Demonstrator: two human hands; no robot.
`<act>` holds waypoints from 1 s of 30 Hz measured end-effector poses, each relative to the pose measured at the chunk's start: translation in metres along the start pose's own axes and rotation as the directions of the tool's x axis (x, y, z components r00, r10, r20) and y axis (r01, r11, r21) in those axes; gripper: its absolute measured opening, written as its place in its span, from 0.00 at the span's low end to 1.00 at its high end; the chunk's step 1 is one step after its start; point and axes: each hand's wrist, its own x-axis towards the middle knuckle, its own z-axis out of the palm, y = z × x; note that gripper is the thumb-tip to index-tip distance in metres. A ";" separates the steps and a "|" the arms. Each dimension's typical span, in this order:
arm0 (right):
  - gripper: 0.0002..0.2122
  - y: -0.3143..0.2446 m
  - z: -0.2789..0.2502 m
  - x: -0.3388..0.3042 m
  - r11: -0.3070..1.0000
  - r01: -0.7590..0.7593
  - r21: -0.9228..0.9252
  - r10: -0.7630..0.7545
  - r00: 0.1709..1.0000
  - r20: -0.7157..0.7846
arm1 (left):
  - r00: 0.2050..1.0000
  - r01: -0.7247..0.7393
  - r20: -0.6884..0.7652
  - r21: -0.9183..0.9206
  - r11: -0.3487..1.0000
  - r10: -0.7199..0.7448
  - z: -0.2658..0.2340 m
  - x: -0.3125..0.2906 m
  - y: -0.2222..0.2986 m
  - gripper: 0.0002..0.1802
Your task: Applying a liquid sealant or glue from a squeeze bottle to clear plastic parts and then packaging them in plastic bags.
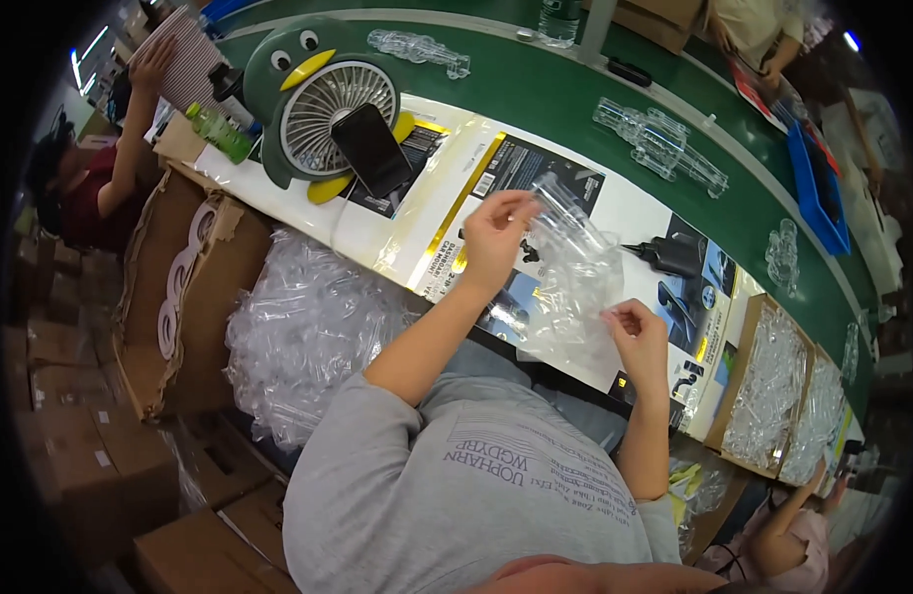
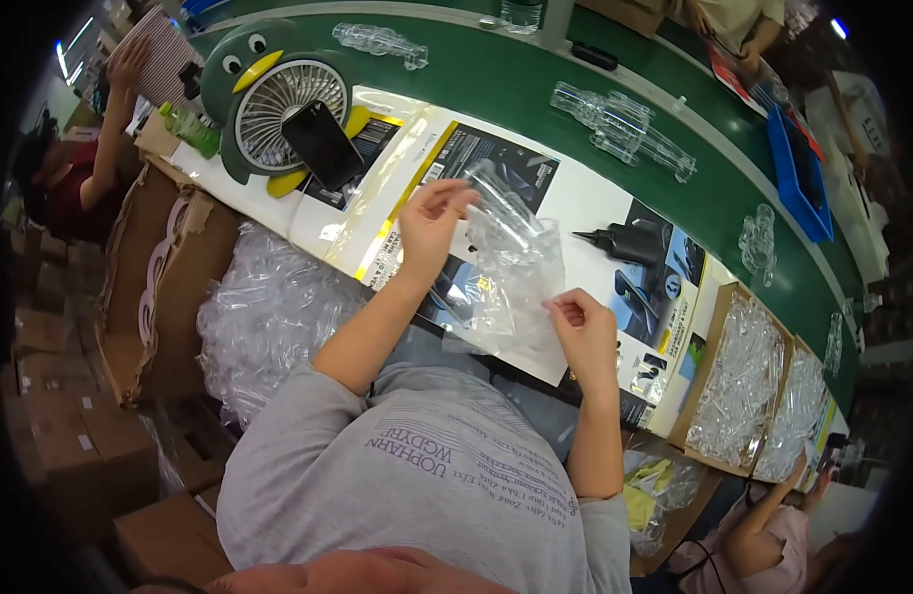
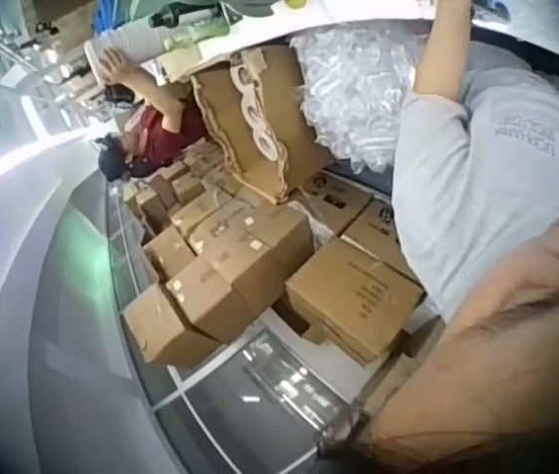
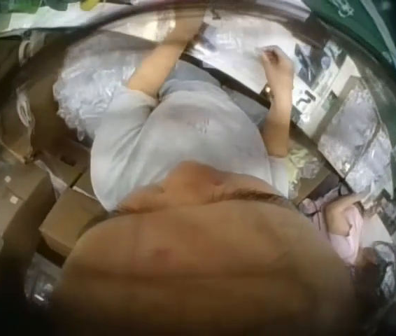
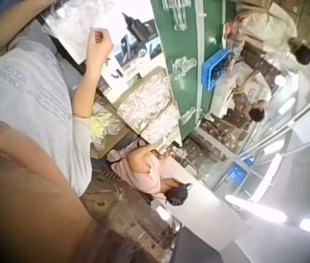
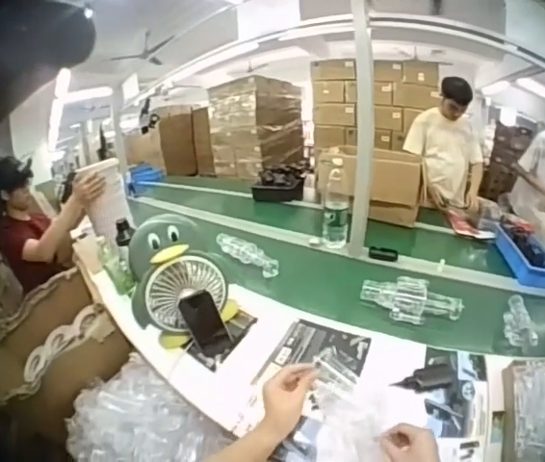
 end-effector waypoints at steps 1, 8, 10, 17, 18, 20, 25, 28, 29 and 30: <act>0.04 -0.005 0.003 -0.001 1.000 0.007 -0.002 -0.007 1.000 0.013 | 0.999 0.039 0.027 -0.016 0.999 -0.039 0.001 -0.001 -0.002 0.10; 0.05 -0.010 -0.017 -0.005 0.972 0.015 -0.235 0.006 0.996 0.085 | 0.993 0.098 -0.111 0.518 0.850 -0.047 -0.068 0.046 -0.009 0.14; 0.05 -0.004 -0.030 -0.001 0.986 0.112 -0.127 -0.107 0.993 0.043 | 0.996 0.010 -0.078 0.569 0.822 0.042 -0.082 0.042 -0.016 0.15; 0.07 0.024 -0.035 0.005 0.857 0.263 0.443 -0.149 0.950 -0.276 | 0.862 -0.031 -0.272 0.814 0.580 0.428 -0.167 0.019 0.034 0.07; 0.07 0.025 -0.035 0.005 0.793 0.299 0.531 -0.197 0.950 -0.241 | 0.838 0.090 -0.343 0.854 0.512 0.424 -0.202 0.018 0.034 0.08; 0.06 0.021 -0.034 0.003 0.719 0.279 0.636 -0.165 0.958 -0.233 | 0.816 0.258 -0.383 0.912 0.318 0.434 -0.261 0.014 0.026 0.12; 0.04 -0.010 -0.017 0.004 0.795 0.187 0.576 -0.014 0.957 -0.290 | 0.937 0.346 -0.347 0.937 0.041 0.026 -0.322 -0.005 -0.008 0.20; 0.07 -0.016 -0.008 0.004 0.876 0.158 0.455 -0.143 0.987 -0.068 | 0.906 0.378 -0.397 0.915 0.141 0.148 -0.328 -0.006 0.013 0.17; 0.07 -0.017 -0.004 0.004 0.879 0.156 0.451 -0.131 0.988 -0.084 | 0.893 0.387 -0.402 0.915 0.112 0.200 -0.303 -0.004 0.043 0.16; 0.06 -0.018 -0.001 0.005 0.887 0.151 0.435 -0.150 0.988 -0.038 | 0.885 0.401 -0.390 0.916 0.010 0.255 -0.293 -0.008 0.065 0.15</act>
